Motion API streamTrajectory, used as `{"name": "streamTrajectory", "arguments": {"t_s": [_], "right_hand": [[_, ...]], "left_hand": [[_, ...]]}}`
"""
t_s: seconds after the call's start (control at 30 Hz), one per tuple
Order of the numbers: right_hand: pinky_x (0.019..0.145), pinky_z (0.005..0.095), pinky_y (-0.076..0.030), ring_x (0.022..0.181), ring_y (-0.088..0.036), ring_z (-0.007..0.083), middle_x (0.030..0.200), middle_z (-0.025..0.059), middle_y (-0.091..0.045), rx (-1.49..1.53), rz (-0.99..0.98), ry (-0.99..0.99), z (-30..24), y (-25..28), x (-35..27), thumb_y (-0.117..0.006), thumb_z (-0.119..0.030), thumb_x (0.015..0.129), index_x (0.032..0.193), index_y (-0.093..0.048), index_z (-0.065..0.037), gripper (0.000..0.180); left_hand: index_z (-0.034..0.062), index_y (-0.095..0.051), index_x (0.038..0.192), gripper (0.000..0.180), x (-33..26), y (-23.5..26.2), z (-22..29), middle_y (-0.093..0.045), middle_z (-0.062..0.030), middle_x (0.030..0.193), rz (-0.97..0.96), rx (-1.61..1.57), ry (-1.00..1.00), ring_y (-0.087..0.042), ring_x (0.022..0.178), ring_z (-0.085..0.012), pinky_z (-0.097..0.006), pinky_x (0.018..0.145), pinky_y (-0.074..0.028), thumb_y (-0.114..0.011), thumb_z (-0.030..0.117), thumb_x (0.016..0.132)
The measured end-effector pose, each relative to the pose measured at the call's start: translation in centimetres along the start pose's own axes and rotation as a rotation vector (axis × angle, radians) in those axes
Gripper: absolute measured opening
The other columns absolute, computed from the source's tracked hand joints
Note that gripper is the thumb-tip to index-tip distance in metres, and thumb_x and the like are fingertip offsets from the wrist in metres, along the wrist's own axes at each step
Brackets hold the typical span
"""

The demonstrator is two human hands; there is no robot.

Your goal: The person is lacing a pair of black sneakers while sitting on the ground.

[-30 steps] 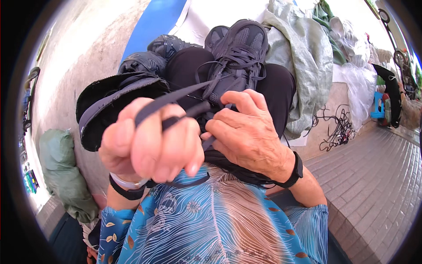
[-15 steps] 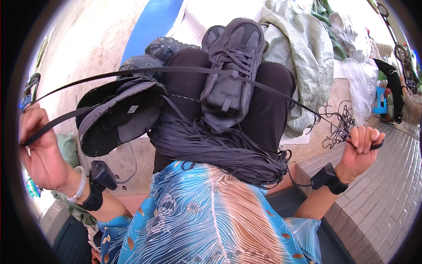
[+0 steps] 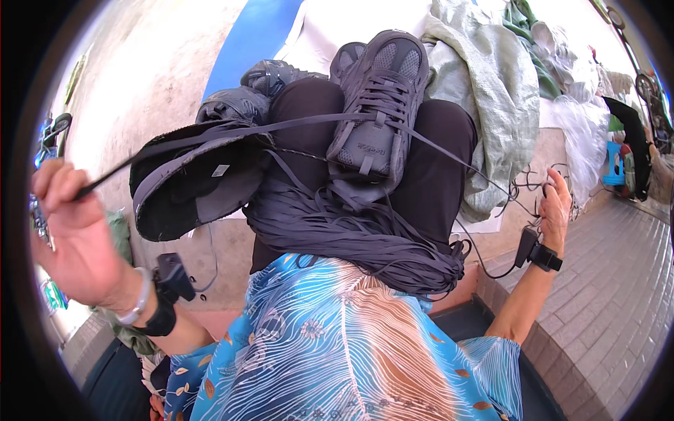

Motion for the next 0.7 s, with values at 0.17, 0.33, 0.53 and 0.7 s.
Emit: {"name": "streamTrajectory", "arguments": {"t_s": [0.17, 0.33, 0.53, 0.7], "right_hand": [[0.058, 0.0232, -0.040, 0.063, -0.050, 0.0063, 0.071, -0.0001, -0.060, -0.225, -0.300, 0.252, -11.8, -12.7, -6.0, -0.055, -0.009, 0.088, 0.098, -0.073, -0.001, 0.021], [0.076, 0.0346, -0.050, 0.083, -0.065, 0.0286, 0.090, 0.0148, -0.065, -0.167, -0.446, 0.733, -18.6, -21.7, -11.4, -0.058, -0.005, 0.083, 0.099, -0.069, -0.001, 0.019], [0.077, 0.0354, -0.051, 0.085, -0.066, 0.0293, 0.093, 0.0174, -0.067, -0.121, -0.540, 0.562, -17.4, -24.1, -11.2, -0.061, -0.009, 0.085, 0.098, -0.068, 0.000, 0.017], [0.070, 0.0360, -0.051, 0.077, -0.068, 0.0299, 0.085, 0.0201, -0.068, -0.168, -0.498, 0.520, -15.8, -24.7, -10.8, -0.063, -0.010, 0.086, 0.096, -0.067, 0.002, 0.016]], "left_hand": [[0.0010, -0.061, 0.099, 0.017, -1.2, -1.9, -18.1, -0.053, 0.0007, 0.082, 0.062, 0.727, 0.381, -0.046, 0.060, -0.0060, -0.021, 0.057, -0.039, -0.059, 0.018, 0.097], [0.0034, -0.066, 0.103, 0.016, 0.8, -1.5, -25.2, -0.057, 0.0026, 0.088, -0.183, 1.275, 0.278, -0.048, 0.063, -0.0048, -0.021, 0.062, -0.043, -0.066, 0.009, 0.089], [0.0011, -0.062, 0.104, 0.024, 1.3, -0.2, -26.7, -0.062, -0.0044, 0.091, -0.254, 1.472, 0.161, -0.049, 0.062, -0.0078, -0.025, 0.062, -0.046, -0.070, 0.013, 0.085], [0.0011, -0.063, 0.094, 0.020, 0.9, 1.7, -27.4, -0.060, -0.0019, 0.077, -0.234, 1.417, 0.410, -0.051, 0.065, -0.0084, -0.025, 0.062, -0.045, -0.069, 0.019, 0.088]]}}
Point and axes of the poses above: each hand's wrist, its own x-axis towards the middle knuckle, its own y-axis out of the back of the hand, z = x × y, the point moved 10 cm from there along x, towards the middle knuckle
